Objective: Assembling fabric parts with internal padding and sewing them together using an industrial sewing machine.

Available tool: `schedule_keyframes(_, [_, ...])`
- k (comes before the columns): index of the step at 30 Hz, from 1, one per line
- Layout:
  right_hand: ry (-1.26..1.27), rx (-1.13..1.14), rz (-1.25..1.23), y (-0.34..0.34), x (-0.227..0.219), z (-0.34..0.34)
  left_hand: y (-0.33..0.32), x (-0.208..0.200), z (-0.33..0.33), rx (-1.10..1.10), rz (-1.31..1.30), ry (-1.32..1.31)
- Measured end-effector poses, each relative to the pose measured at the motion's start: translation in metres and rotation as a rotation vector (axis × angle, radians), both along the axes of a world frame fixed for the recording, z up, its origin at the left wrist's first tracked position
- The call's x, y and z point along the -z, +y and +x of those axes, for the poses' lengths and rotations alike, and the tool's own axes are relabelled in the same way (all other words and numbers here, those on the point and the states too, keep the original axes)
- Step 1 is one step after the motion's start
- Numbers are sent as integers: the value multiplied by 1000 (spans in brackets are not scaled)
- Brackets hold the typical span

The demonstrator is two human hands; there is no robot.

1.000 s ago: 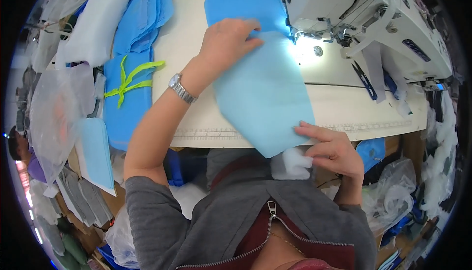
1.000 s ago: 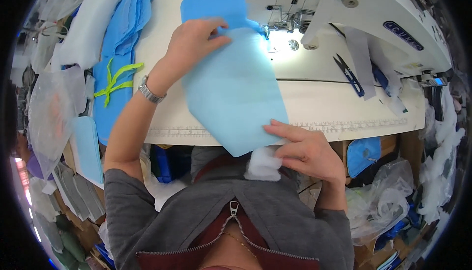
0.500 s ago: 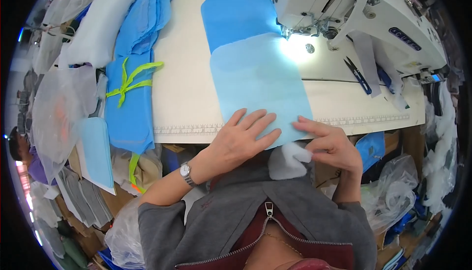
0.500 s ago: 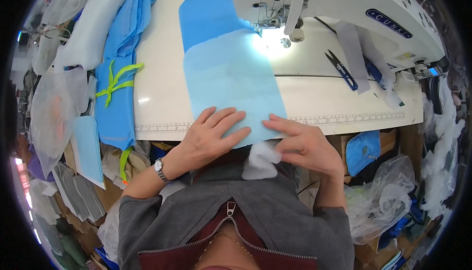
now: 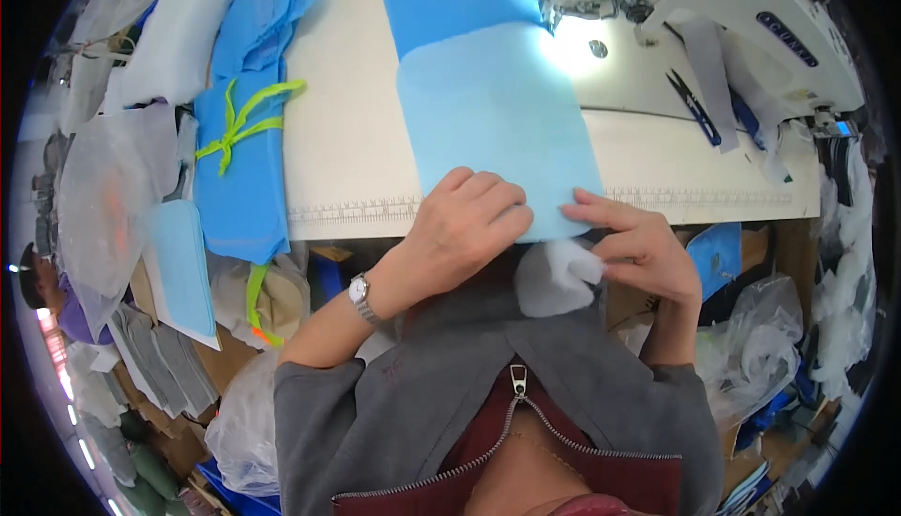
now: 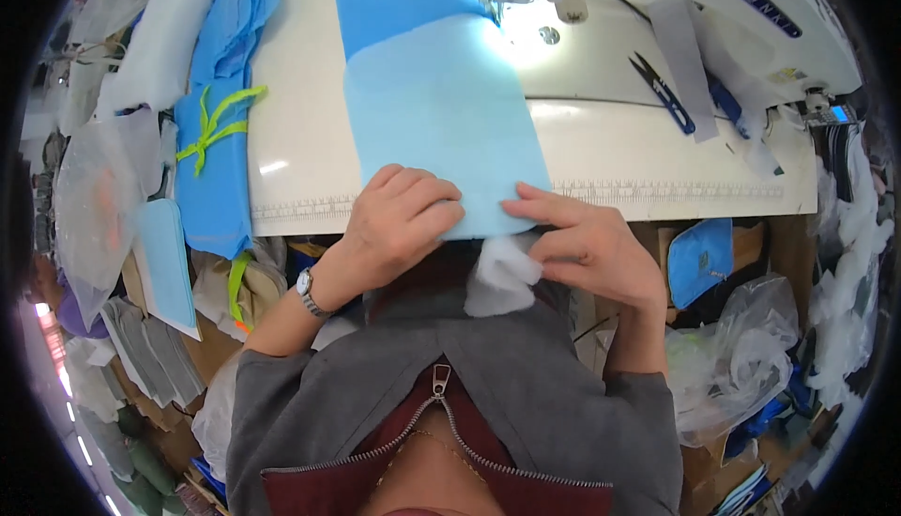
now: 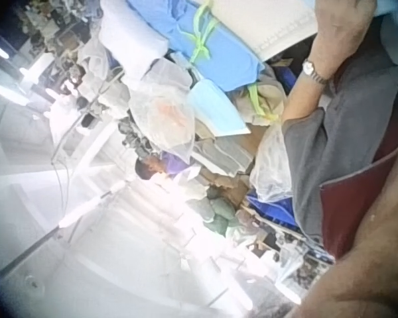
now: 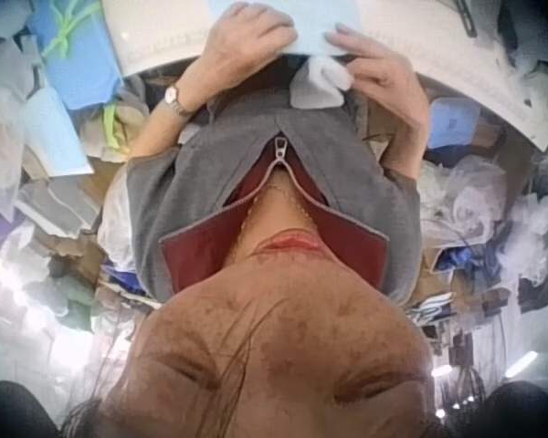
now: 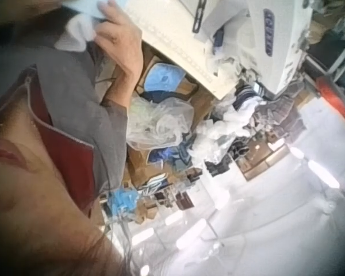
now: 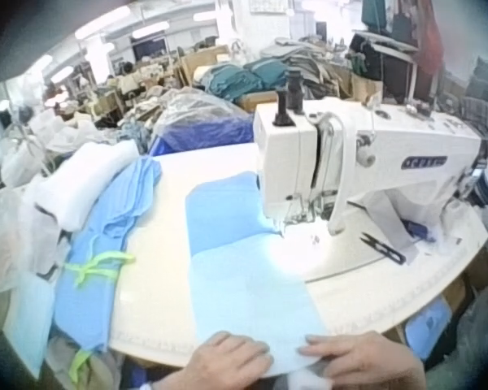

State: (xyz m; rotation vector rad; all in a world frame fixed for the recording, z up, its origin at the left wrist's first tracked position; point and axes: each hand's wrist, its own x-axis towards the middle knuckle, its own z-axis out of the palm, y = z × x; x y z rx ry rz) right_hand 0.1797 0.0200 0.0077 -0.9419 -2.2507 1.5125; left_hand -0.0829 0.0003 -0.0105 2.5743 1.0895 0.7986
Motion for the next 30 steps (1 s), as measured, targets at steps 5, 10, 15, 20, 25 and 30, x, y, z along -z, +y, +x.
schedule_keyframes(5, [123,78,156,-4,6,-3,5,-3,-5,-179,-495,-316])
schedule_keyframes(10, [47,299,245,-7,13,-15,29,-8,-17,-219,-984,-562])
schedule_keyframes(15, [26,403,218,-7,16,-22,33,-6,-21,-219,-997,-624])
schedule_keyframes(20, [-24,394,213,-3,13,-19,35,-8,-19,-254,-1080,-661])
schedule_keyframes(25, [-21,397,189,2,16,-21,37,-2,-25,-225,-1142,-715])
schedule_keyframes(30, [-4,380,209,-1,19,-16,32,14,-27,-135,-815,-695])
